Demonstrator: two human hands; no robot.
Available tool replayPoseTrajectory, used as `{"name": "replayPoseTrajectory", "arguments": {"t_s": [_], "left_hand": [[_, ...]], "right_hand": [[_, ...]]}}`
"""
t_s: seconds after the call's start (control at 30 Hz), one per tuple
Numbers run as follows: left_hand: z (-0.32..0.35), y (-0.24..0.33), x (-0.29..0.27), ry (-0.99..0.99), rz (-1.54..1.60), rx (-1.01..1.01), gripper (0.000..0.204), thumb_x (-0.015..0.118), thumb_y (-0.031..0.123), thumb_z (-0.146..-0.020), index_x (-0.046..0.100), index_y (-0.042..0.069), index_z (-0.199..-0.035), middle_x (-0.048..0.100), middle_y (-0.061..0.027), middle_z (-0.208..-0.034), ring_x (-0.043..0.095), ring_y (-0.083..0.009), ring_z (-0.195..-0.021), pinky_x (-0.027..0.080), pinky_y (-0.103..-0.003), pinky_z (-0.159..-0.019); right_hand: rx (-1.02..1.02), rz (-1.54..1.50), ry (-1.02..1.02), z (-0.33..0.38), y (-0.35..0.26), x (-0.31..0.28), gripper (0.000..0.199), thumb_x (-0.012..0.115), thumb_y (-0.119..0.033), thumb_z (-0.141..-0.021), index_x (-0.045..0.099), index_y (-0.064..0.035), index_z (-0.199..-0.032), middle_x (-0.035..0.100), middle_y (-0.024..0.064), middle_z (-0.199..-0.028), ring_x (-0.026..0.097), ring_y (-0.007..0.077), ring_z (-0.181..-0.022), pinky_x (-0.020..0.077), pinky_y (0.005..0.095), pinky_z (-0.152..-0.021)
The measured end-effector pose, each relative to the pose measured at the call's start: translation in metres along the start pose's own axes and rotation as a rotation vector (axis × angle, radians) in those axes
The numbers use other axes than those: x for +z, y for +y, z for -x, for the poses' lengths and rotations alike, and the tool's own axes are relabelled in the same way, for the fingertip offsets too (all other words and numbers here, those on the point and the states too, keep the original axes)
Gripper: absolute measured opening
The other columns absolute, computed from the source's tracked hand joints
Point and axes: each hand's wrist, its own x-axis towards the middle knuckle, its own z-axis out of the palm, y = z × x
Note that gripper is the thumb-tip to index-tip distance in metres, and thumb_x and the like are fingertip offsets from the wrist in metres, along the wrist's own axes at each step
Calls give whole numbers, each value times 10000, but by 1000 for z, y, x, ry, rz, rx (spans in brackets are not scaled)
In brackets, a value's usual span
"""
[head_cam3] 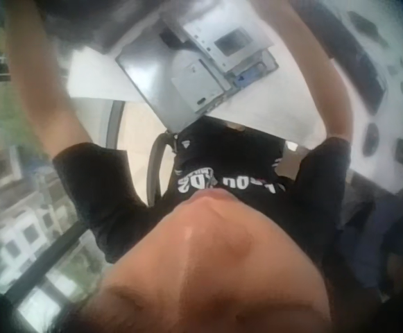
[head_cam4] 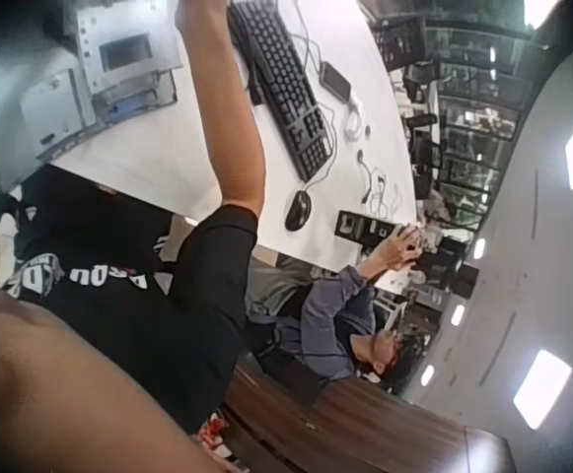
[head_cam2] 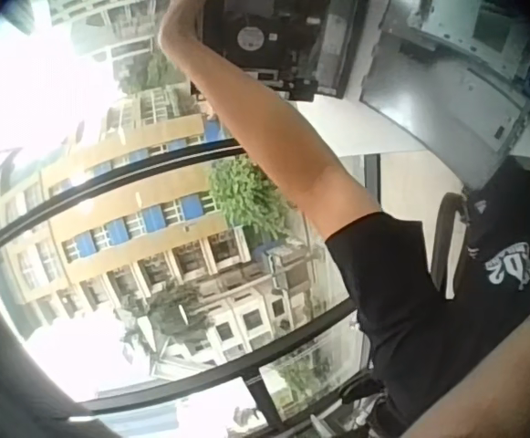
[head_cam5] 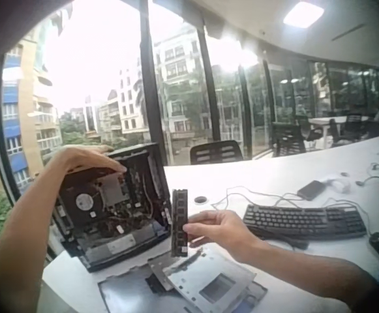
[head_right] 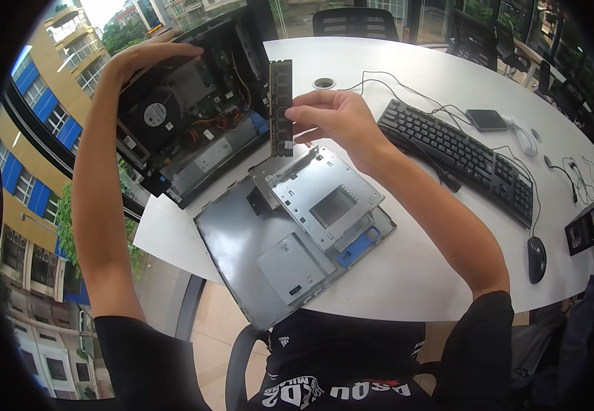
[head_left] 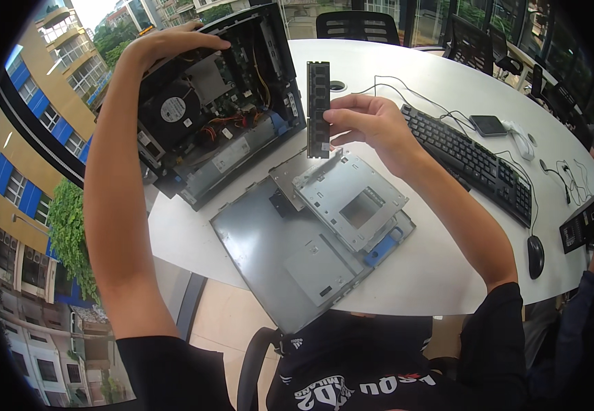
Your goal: The person is reassembling a small form factor computer, installing internal bays, connecting various cables (power, VGA, ethernet), and testing the keyboard.
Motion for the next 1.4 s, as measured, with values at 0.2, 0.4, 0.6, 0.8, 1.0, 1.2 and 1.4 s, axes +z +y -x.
{"name": "replayPoseTrajectory", "arguments": {"t_s": [0.2, 0.4, 0.6, 0.8, 1.0, 1.2, 1.4], "left_hand": [[-1, 16, -12, -131, 9, 63, 871, 659, 654, -795, 564, 120, -1476, 535, -192, -1491, 515, -337, -1380, 381, -493, -1147], [4, 16, -17, -122, 56, 39, 503, 631, 437, -808, 694, 125, -1197, 667, -98, -1189, 606, -210, -1108, 465, -382, -951], [11, 14, -18, -114, 61, 62, 402, 611, 380, -788, 686, 97, -1063, 645, -80, -1019, 599, -201, -947, 459, -357, -866], [7, 12, -21, -135, 57, 79, 347, 610, 375, -795, 682, 89, -978, 642, -73, -961, 607, -179, -913, 468, -342, -832], [5, 11, -18, -110, 55, 86, 339, 607, 373, -805, 688, 86, -967, 650, -72, -952, 619, -178, -899, 480, -337, -831], [1, 6, -18, -116, 58, 111, 361, 604, 387, -802, 681, 84, -983, 653, -69, -972, 615, -180, -929, 472, -337, -876], [2, 9, -18, -121, 49, 84, 370, 602, 397, -800, 679, 92, -993, 648, -72, -1018, 602, -181, -984, 455, -339, -918]], "right_hand": [[-80, 264, 74, -59, -8, 19, 293, 769, -139, -900, 713, 77, -1090, 752, 160, -991, 763, 216, -850, 639, 312, -787], [-255, 543, 151, -131, 0, 58, 278, 803, -199, -808, 798, -8, -1010, 776, 159, -950, 766, 222, -800, 611, 332, -758], [-260, 738, 256, -166, 13, 91, 274, 817, -267, -774, 825, -99, -989, 780, 144, -985, 743, 310, -963, 584, 392, -896], [-320, 701, 299, -171, 21, 95, 294, 817, -268, -775, 821, -77, -999, 775, 164, -994, 746, 321, -946, 584, 400, -890], [-410, 718, 308, -171, 21, 93, 304, 806, -253, -781, 810, -39, -997, 770, 185, -923, 752, 329, -898, 587, 397, -868], [-459, 828, 340, -167, 22, 96, 270, 790, -238, -797, 809, -53, -994, 770, 168, -966, 744, 330, -929, 587, 410, -879], [-444, 802, 346, -167, 27, 92, 257, 782, -222, -805, 808, -52, -996, 770, 168, -970, 741, 336, -932, 585, 410, -890]]}}
